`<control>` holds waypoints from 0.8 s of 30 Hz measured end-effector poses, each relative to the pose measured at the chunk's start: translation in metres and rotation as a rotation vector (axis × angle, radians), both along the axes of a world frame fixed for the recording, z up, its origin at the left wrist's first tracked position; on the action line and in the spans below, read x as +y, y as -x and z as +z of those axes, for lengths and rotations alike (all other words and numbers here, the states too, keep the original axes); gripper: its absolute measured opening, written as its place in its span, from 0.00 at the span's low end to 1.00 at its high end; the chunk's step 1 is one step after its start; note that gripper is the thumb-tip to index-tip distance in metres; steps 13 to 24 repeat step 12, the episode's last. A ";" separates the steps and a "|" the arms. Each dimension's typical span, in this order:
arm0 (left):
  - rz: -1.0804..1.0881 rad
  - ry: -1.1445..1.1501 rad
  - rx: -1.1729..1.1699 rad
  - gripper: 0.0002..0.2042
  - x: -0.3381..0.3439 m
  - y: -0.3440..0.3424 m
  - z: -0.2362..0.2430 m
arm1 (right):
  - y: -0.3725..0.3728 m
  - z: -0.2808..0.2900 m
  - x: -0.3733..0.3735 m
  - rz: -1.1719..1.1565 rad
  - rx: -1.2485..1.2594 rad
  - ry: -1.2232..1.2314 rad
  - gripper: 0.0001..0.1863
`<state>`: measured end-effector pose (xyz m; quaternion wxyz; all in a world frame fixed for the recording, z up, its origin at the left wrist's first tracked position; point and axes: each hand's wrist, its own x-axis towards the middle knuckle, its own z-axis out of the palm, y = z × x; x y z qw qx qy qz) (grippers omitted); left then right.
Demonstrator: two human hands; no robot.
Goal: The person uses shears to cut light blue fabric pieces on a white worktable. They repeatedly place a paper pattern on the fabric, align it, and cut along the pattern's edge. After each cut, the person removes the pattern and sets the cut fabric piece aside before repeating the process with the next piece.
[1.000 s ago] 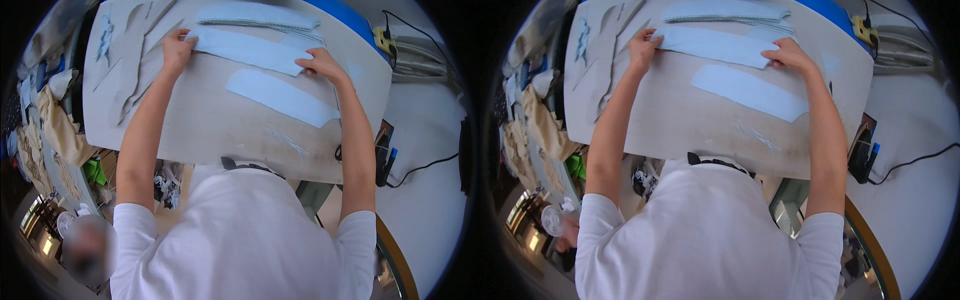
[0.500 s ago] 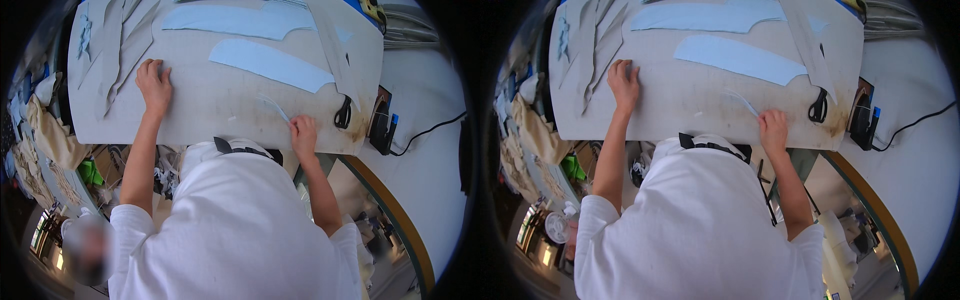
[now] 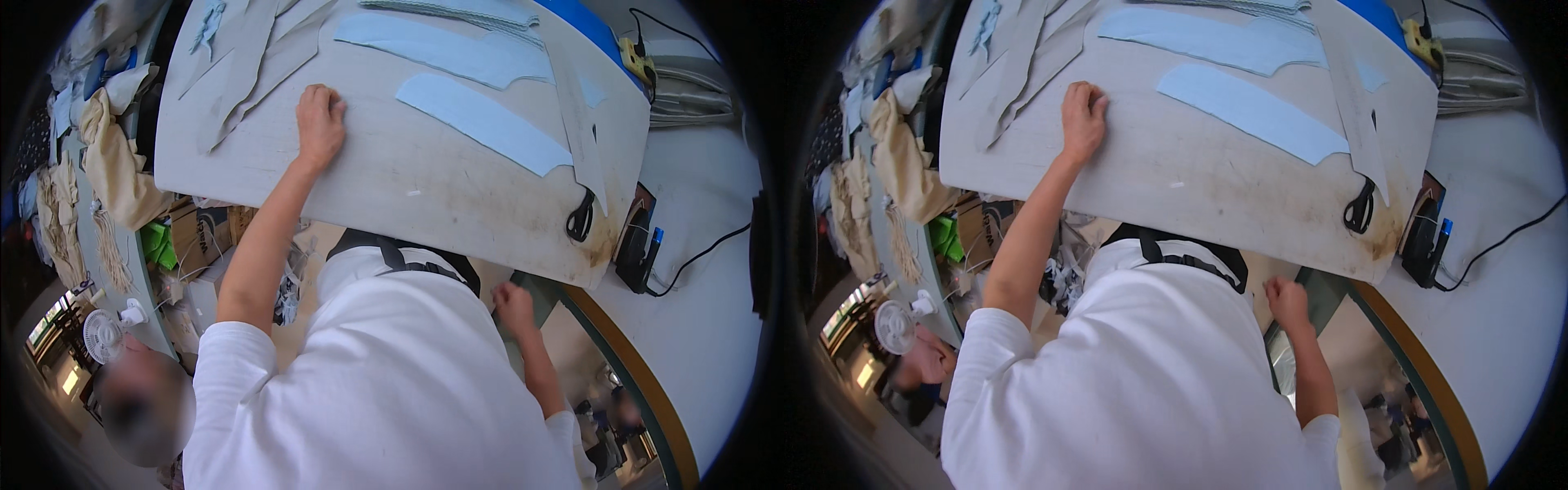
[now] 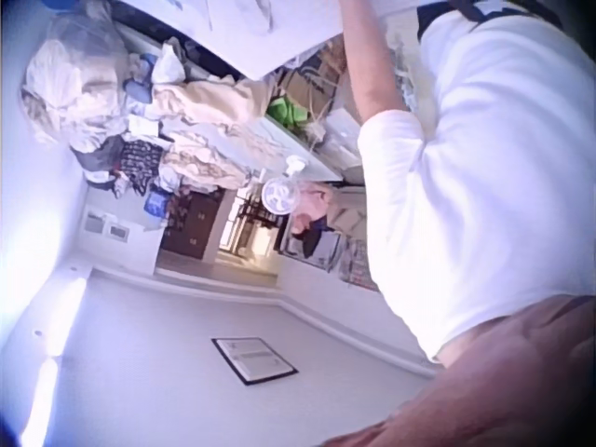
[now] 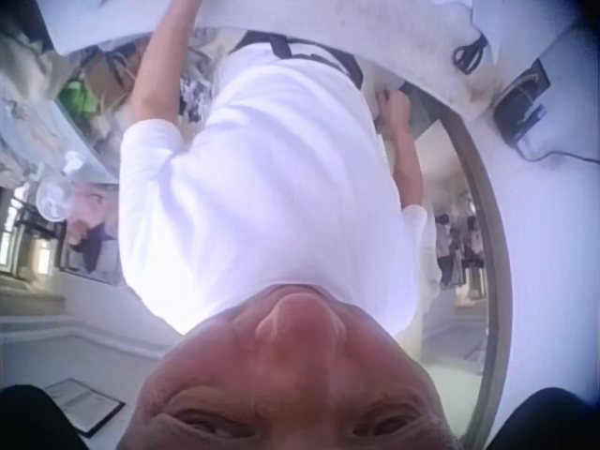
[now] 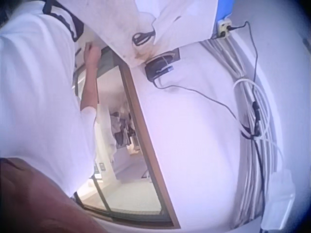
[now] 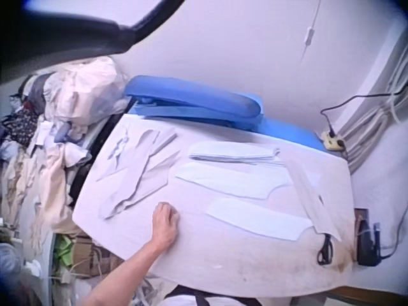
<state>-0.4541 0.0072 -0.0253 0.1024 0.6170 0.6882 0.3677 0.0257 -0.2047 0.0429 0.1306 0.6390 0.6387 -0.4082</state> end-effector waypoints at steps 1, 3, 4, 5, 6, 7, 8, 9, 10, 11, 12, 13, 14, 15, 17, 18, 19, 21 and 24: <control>-0.004 -0.033 -0.082 0.06 0.001 -0.010 0.003 | 0.009 0.003 0.021 -0.090 0.042 -0.030 0.10; -0.044 -0.053 0.012 0.07 0.001 -0.021 0.008 | 0.023 0.012 0.062 -0.156 0.095 -0.169 0.09; -0.062 -0.006 0.053 0.07 -0.001 -0.027 0.006 | 0.025 0.016 0.082 -0.153 0.123 -0.214 0.09; -0.083 0.037 0.094 0.07 -0.002 -0.033 0.004 | 0.025 0.018 0.101 -0.152 0.151 -0.263 0.09; -0.095 0.087 0.115 0.07 -0.010 -0.036 0.004 | 0.023 0.019 0.116 -0.158 0.147 -0.299 0.09; -0.107 0.138 0.135 0.07 -0.024 -0.038 0.005 | 0.020 0.019 0.130 -0.164 0.142 -0.335 0.09; -0.120 0.191 0.160 0.07 -0.041 -0.038 0.006 | 0.020 0.019 0.142 -0.172 0.141 -0.368 0.09; -0.169 0.255 0.178 0.08 -0.060 -0.037 0.008 | 0.020 0.020 0.153 -0.161 0.151 -0.423 0.10; -0.222 0.323 0.196 0.08 -0.084 -0.036 0.011 | 0.020 0.023 0.164 -0.153 0.161 -0.476 0.10; -0.276 0.386 0.213 0.08 -0.112 -0.034 0.014 | 0.020 0.025 0.174 -0.145 0.167 -0.533 0.10; -0.270 0.380 0.214 0.08 -0.111 -0.037 0.015 | 0.023 0.026 0.187 -0.152 0.162 -0.570 0.10; -0.270 0.380 0.214 0.08 -0.111 -0.037 0.015 | 0.023 0.026 0.187 -0.152 0.162 -0.570 0.10; -0.270 0.380 0.214 0.08 -0.111 -0.037 0.015 | 0.023 0.026 0.187 -0.152 0.162 -0.570 0.10; -0.270 0.380 0.214 0.08 -0.111 -0.037 0.015 | 0.023 0.026 0.187 -0.152 0.162 -0.570 0.10; -0.270 0.380 0.214 0.08 -0.111 -0.037 0.015 | 0.023 0.026 0.187 -0.152 0.162 -0.570 0.10; -0.270 0.380 0.214 0.08 -0.111 -0.037 0.015 | 0.023 0.026 0.187 -0.152 0.162 -0.570 0.10; -0.270 0.380 0.214 0.08 -0.111 -0.037 0.015 | 0.023 0.026 0.187 -0.152 0.162 -0.570 0.10; -0.270 0.380 0.214 0.08 -0.111 -0.037 0.015 | 0.023 0.026 0.187 -0.152 0.162 -0.570 0.10; -0.270 0.380 0.214 0.08 -0.111 -0.037 0.015 | 0.023 0.026 0.187 -0.152 0.162 -0.570 0.10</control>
